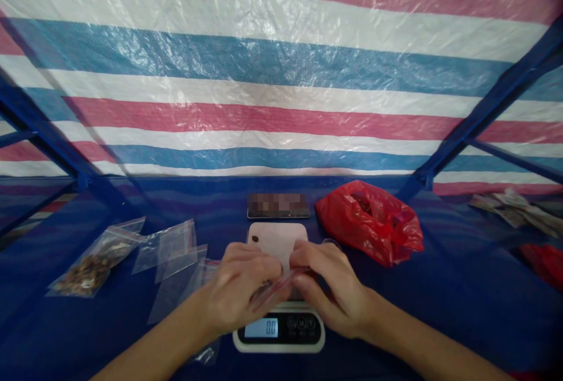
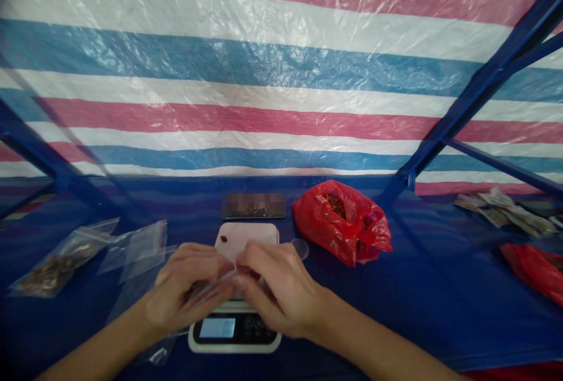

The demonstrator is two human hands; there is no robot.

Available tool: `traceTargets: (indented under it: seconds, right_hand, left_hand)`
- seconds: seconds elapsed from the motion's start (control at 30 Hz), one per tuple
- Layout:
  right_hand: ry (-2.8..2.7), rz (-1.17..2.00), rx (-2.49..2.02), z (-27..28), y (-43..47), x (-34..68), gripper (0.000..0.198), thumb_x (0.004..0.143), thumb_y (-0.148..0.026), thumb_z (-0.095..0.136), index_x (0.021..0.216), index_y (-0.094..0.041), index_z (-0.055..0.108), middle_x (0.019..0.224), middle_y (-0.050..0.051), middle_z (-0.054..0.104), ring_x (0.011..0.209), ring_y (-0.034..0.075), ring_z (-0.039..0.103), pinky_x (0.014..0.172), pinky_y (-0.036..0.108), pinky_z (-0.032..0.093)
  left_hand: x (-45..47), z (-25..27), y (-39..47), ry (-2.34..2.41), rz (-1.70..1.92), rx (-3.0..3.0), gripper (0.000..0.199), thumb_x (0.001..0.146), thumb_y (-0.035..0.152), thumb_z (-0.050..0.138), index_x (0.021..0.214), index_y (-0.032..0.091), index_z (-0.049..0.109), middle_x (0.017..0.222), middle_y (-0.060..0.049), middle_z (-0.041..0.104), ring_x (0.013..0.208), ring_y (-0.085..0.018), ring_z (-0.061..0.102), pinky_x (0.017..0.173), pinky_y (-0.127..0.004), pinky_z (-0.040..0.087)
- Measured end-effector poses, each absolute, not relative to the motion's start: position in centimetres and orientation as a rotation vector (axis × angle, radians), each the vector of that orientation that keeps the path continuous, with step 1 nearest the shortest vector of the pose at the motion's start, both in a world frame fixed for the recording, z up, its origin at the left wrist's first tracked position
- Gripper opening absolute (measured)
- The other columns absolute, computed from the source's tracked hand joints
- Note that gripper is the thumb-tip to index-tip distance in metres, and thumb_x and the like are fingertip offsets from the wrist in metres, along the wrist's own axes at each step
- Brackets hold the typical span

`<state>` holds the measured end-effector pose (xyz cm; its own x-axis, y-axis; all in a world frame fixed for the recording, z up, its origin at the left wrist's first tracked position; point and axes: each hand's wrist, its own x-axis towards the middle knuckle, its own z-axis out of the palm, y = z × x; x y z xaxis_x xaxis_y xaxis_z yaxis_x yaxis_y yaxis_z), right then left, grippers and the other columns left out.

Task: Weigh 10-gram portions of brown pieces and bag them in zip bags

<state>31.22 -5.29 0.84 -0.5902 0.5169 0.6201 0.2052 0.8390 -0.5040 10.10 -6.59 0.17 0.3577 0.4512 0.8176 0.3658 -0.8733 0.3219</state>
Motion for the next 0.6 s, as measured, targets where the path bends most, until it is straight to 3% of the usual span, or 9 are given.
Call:
traceTargets:
  seconds: [0.23,0.47,0.6]
  right_hand:
    - [-1.92,0.749,-0.606,0.0,-5.5,30.8,0.025,0.109,-0.025,0.05,0.084,-0.022,0.056,0.071,-0.003,0.051,0.062,0.011,0.049,0.058,0.026,0.035]
    - [-1.463,1.04,-0.841,-0.4,-4.2,29.9,0.037,0.106,-0.041,0.06,0.076,-0.02,0.054,0.064,-0.006,0.043,0.055,0.009,0.036,0.049,0.023,0.029]
    - [-1.308,1.13,-0.836,-0.7,-2.9,29.5,0.038,0.103,-0.048,0.063,0.078,-0.021,0.053,0.061,-0.008,0.04,0.05,0.008,0.032,0.046,0.022,0.026]
  left_hand:
    - [12.4,0.2,-7.7,0.989,1.501,1.952,0.017,0.087,0.018,0.077,0.098,0.024,0.064,0.073,0.005,0.074,0.051,-0.009,0.066,0.048,-0.016,0.047]
    - [12.3,-0.3,-6.2,1.012,1.176,1.445,0.02,0.094,0.036,0.075,0.107,0.021,0.073,0.094,-0.004,0.081,0.08,-0.017,0.076,0.072,-0.025,0.062]
    - [12.1,0.0,-4.9,0.947,1.163,1.415,0.018,0.089,0.028,0.079,0.104,0.02,0.074,0.092,-0.002,0.079,0.082,-0.015,0.075,0.075,-0.025,0.061]
